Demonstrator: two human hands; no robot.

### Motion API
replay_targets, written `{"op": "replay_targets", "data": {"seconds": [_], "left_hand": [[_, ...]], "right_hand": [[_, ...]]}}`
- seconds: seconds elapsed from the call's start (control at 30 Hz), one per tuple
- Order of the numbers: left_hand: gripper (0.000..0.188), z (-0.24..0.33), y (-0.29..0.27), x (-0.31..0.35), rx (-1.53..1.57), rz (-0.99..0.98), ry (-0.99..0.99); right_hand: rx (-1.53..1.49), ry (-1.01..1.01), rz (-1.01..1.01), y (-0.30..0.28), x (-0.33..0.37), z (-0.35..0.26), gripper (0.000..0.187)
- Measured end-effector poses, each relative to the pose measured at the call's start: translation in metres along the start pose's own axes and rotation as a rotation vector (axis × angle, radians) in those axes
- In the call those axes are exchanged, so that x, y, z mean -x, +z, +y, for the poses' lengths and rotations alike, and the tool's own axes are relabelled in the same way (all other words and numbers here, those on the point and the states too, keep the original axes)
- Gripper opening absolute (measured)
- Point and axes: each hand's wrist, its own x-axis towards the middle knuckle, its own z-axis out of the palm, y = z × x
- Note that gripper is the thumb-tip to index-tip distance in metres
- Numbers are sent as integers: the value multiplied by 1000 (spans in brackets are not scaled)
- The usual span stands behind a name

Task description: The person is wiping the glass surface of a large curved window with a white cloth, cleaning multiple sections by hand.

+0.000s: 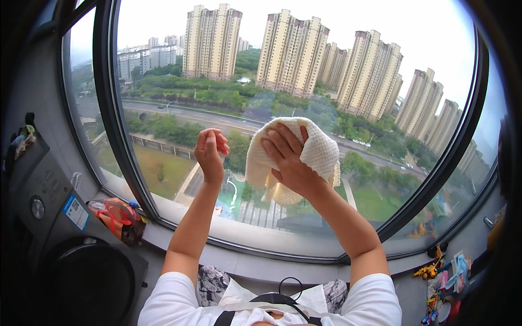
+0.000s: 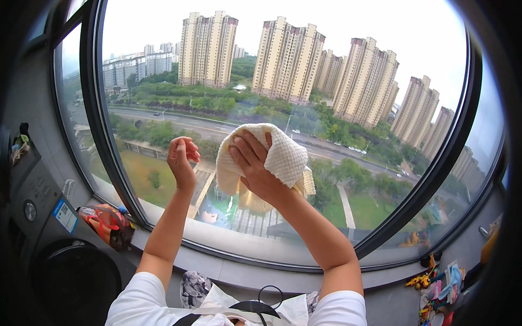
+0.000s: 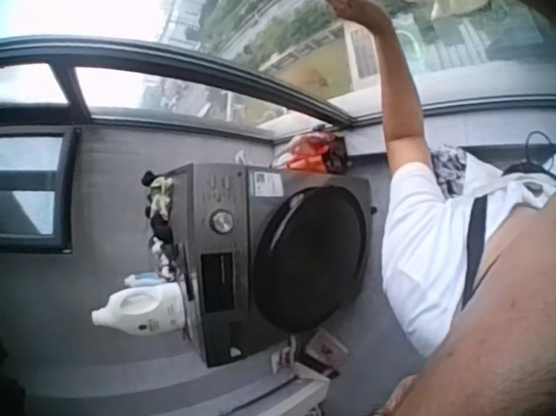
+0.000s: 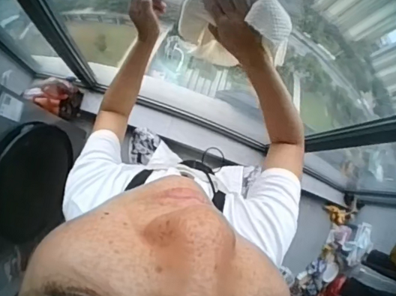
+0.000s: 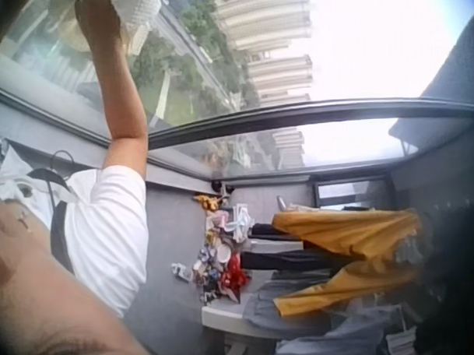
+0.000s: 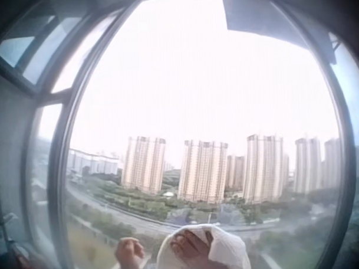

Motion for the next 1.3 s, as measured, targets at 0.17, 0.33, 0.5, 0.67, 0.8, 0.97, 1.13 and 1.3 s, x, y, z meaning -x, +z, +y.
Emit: {"op": "replay_targets", "data": {"seconds": [0.17, 0.33, 0.5, 0.67, 0.8, 0.97, 1.13, 1.3], "left_hand": [[19, 1, 1, -2, 73, -19, -58], [19, -1, 4, -1, 84, -6, -48], [19, 0, 3, -1, 64, 16, -42], [18, 0, 8, 0, 68, 11, -52], [18, -14, 0, -7, -10, 30, 25], [17, -10, 3, -5, -12, 58, 31], [19, -6, 9, 0, -57, 63, 74], [15, -17, 8, 7, -148, 11, 233]], "right_hand": [[67, 43, 78, -12, -32, 14, 62], [66, 145, 195, -16, -64, 13, 60], [1, 7, -33, 16, 1, -12, 65], [4, 5, 2, 3, -16, -2, 62], [48, 3, 214, 5, -72, 4, 57], [40, 46, 340, 3, -107, 9, 57], [80, 129, 343, -16, -82, 30, 57], [338, 343, 444, -51, -15, 87, 44]]}}
